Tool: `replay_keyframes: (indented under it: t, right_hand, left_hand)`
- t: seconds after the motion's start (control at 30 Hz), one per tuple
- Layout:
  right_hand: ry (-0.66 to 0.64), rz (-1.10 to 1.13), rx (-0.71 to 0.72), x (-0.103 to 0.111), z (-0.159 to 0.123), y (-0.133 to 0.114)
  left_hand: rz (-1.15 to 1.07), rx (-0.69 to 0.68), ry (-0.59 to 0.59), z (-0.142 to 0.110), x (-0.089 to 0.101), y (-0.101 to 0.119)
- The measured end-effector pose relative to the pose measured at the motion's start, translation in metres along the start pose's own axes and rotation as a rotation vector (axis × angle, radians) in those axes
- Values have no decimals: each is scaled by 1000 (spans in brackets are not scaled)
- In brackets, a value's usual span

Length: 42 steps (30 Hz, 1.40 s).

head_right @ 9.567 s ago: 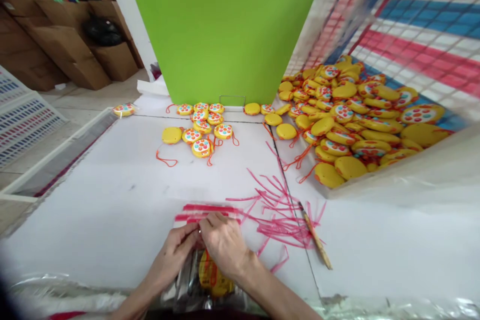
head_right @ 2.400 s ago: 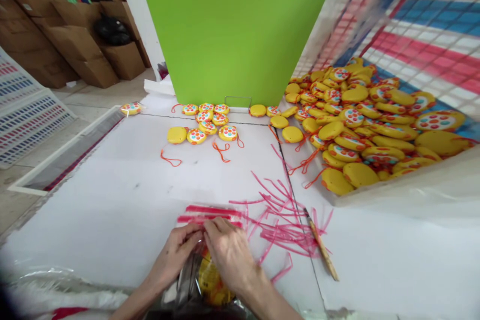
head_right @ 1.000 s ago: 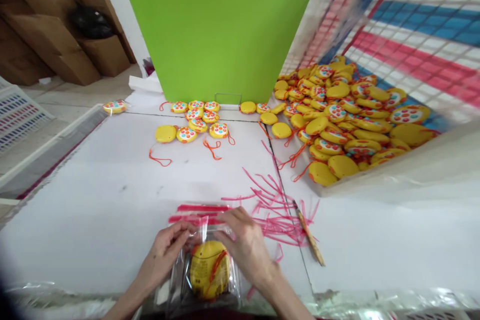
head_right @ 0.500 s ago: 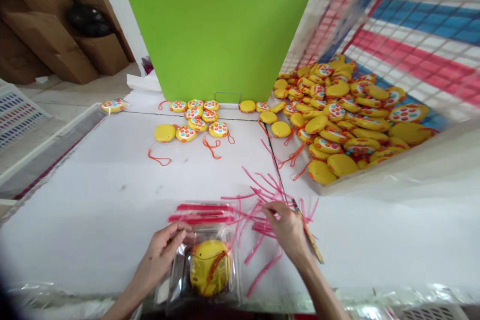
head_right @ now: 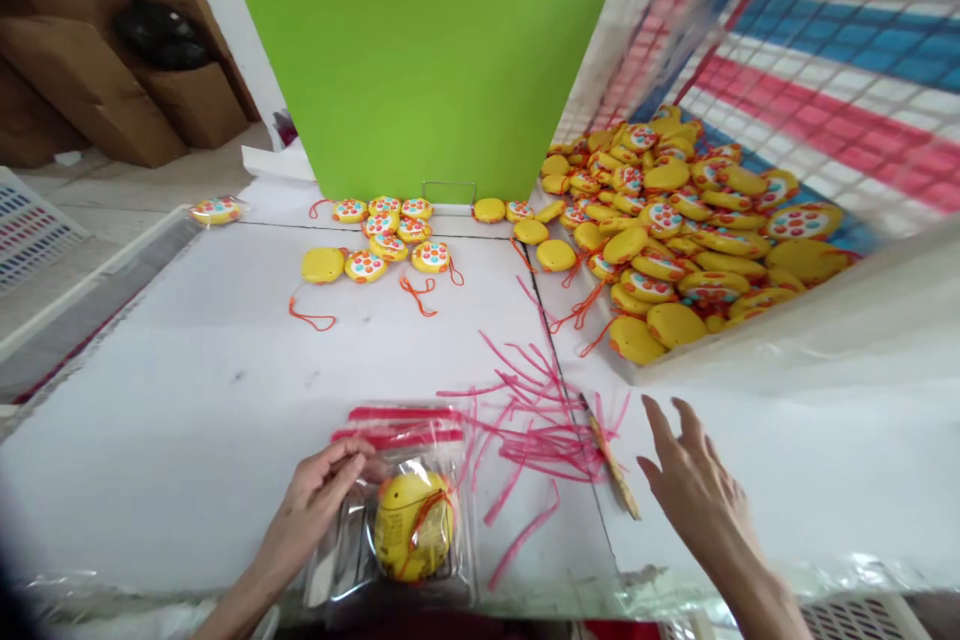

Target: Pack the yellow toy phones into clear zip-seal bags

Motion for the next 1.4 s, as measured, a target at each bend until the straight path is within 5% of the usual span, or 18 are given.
replay_keyframes:
  t: [0.1,0.27,0.37,0.53,0.77,1.17,1.23,1.3,1.33,1.4]
  right_hand:
    - [-149,212,19,-8,1,-45]
    - [-394,512,218,-51,0,-168]
    - [-443,573,216,-76,6,-206]
    - [-560,722,226,-99,11,-216]
    - [-527,936,282,-100,2,-206]
    - [-517,785,436,-89,-9,-223]
    - [-513,792,486,-85,-11,-230]
    - [-495,778,508,-82,-13,-233]
    - [-490,762,513,-81,-14,-234]
    - [-503,718,508,-84,-19,-233]
  left_hand:
    - [-11,-1,-9,0,-1,-2]
    - [-22,-21,-2,-2,-1,1]
    - [-19,-39,3,-3,-1,2]
    - [23,-48,47,0,6,-5]
    - [-129,43,-28,-2,13,-20]
    - [-135,-3,33,-8,20,-8]
    - [-130,10,56,-13,35,-4]
    - [-134,-38,178,-23,71,11]
    - [-148,-105,295,-30,97,24]
    - [-189,-290,762,-57,164,54]
Point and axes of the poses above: each hand's wrist, its own z-axis towards the middle knuckle, its own x-axis out of the back of the hand, y = z × x, the point moved 6 cm from there along z, towards the middle knuckle, and after that the axes turned 11 degrees about x, right-handed, at the moved point
